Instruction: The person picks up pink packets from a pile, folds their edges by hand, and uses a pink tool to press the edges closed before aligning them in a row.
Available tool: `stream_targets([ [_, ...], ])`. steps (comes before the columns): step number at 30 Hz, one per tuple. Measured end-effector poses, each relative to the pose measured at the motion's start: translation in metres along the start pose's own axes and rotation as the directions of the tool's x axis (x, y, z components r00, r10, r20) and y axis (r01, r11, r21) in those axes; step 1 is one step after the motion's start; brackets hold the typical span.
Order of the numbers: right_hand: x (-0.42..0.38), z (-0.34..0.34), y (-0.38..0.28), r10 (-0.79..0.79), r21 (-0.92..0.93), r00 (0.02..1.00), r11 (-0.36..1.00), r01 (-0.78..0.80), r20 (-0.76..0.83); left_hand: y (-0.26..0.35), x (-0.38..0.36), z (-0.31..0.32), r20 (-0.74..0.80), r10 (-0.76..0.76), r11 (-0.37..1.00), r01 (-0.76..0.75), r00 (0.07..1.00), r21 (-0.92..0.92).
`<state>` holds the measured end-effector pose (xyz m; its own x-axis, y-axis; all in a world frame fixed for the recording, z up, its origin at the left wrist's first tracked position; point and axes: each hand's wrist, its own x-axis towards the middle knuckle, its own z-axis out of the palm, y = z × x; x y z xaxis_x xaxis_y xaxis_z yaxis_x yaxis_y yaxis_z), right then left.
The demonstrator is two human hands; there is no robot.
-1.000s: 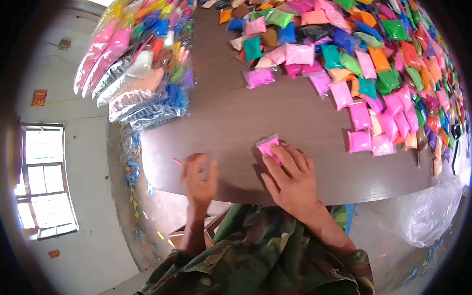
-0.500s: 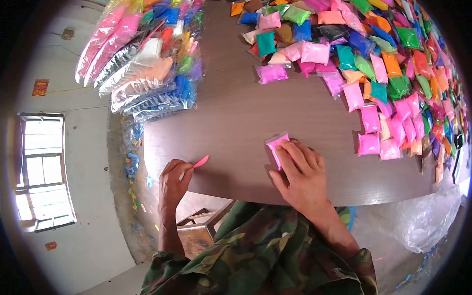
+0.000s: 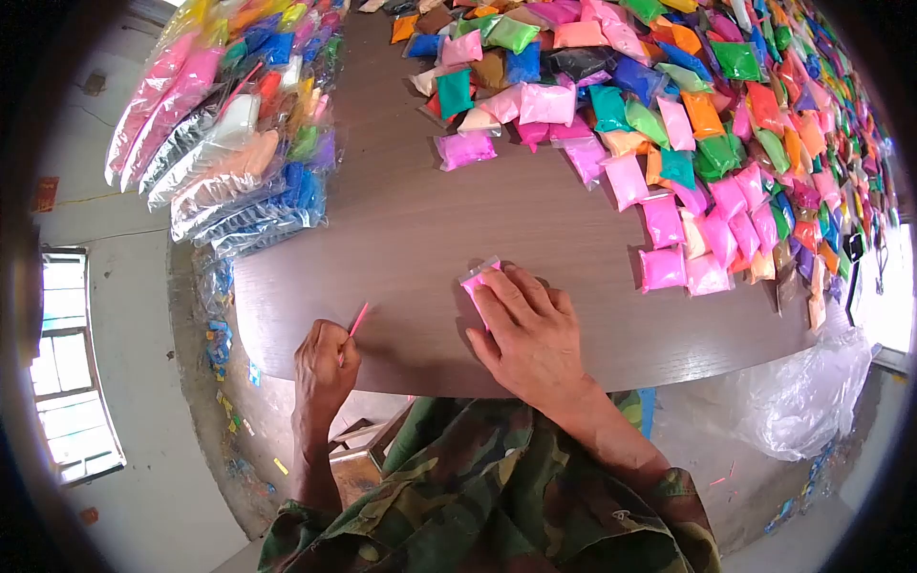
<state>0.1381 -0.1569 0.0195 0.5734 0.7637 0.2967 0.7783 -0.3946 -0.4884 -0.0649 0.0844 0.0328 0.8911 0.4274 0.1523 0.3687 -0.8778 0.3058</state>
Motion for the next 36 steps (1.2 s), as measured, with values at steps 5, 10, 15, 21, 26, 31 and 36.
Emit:
stream_targets([
  [5,0.003,-0.003,0.000,-0.001,-0.037,0.999,0.999,0.003,0.034,0.034,0.021,0.015,0.081,-0.162,0.939,0.179,0.983,-0.295],
  [10,0.007,-0.004,-0.002,-0.025,-0.060,0.999,0.998,0.026,0.026,0.065,0.051,0.024,0.073,-0.061,0.888,0.087,0.996,-0.452],
  [15,0.008,-0.003,-0.004,-0.017,-0.067,1.000,0.998,0.018,0.015,0.082,0.064,0.043,0.011,-0.005,0.858,0.010,1.000,-0.513],
  [21,0.008,-0.002,-0.004,0.023,-0.044,1.000,0.999,-0.022,0.016,0.082,0.071,0.052,0.018,-0.014,0.867,0.022,1.000,-0.497],
  [26,0.009,-0.001,-0.005,0.028,-0.038,1.000,0.999,-0.027,0.002,0.077,0.085,0.051,-0.029,-0.021,0.879,0.004,0.999,-0.477],
  [31,0.006,0.002,-0.004,0.031,-0.026,0.999,0.999,-0.032,-0.020,0.100,0.097,0.055,-0.024,0.141,0.892,-0.138,0.990,-0.430],
  [36,0.005,0.001,-0.003,0.009,-0.031,1.000,0.999,-0.009,-0.018,0.097,0.112,0.064,-0.041,0.129,0.925,-0.135,0.991,-0.354],
])
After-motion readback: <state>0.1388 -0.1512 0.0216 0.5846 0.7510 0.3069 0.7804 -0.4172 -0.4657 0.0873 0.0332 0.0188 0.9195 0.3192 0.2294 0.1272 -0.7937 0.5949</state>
